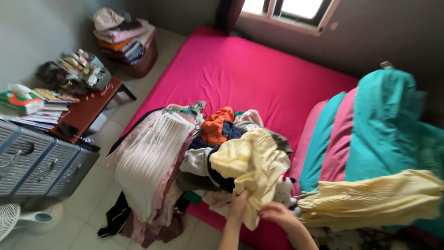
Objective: Hanging various items of clothing onto hangers and placing them inside a closet.
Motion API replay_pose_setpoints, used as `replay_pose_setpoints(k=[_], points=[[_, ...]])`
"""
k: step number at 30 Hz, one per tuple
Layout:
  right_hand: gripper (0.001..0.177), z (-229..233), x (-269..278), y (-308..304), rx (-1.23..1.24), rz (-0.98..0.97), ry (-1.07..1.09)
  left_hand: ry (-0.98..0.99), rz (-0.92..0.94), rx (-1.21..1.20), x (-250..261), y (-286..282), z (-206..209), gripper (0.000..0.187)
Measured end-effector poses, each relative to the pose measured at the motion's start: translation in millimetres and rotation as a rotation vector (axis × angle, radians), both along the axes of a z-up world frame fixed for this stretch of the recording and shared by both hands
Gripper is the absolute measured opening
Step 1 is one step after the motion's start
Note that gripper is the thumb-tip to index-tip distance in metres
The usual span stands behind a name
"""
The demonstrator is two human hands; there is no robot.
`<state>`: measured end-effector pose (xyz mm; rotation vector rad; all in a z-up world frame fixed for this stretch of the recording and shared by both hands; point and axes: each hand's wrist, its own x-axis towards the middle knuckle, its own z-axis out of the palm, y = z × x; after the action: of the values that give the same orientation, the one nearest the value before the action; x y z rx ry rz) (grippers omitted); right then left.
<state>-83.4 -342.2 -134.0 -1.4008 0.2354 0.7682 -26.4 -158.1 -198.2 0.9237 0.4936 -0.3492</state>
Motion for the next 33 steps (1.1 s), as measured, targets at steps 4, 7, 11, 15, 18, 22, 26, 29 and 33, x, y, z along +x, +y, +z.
replay_pose_setpoints(k=[4, 7, 11, 15, 18, 22, 26, 29, 33], points=[[0.028, -73, 0, -100, 0.293, -0.575, -0.121, -0.041, -0.145, 0.155, -31, -5, 72, 0.035], [0.048, -1, 5, -134, 0.453, -0.791, -0.43, -0.391, -0.282, 0.046, -40, -9, 132, 0.037], [0.07, 163, -10, -146, 0.46, -0.706, -0.663, -0.829, -0.467, 0.084, -34, -20, 261, 0.04], [0.049, 261, -38, -147, -0.622, -0.372, -1.25, -1.028, -0.323, 0.288, -34, -26, 321, 0.04], [0.058, 263, -54, -156, 0.621, -0.507, -0.718, -0.924, -0.352, 0.113, -53, -27, 366, 0.042], [0.068, 286, -80, -130, 0.754, -0.426, -0.483, -1.024, -0.35, 0.188, -79, -36, 376, 0.039], [0.049, 175, -65, -130, -0.135, -0.243, -0.674, -0.859, -0.124, 0.913, -79, -52, 303, 0.032], [0.03, 124, -60, -129, -0.422, -0.208, -0.763, -0.818, -0.218, 1.243, -69, -48, 247, 0.026], [0.011, 115, -21, -175, -0.641, -0.287, -0.98, -1.043, -0.405, 1.731, -44, -26, 250, 0.022]])
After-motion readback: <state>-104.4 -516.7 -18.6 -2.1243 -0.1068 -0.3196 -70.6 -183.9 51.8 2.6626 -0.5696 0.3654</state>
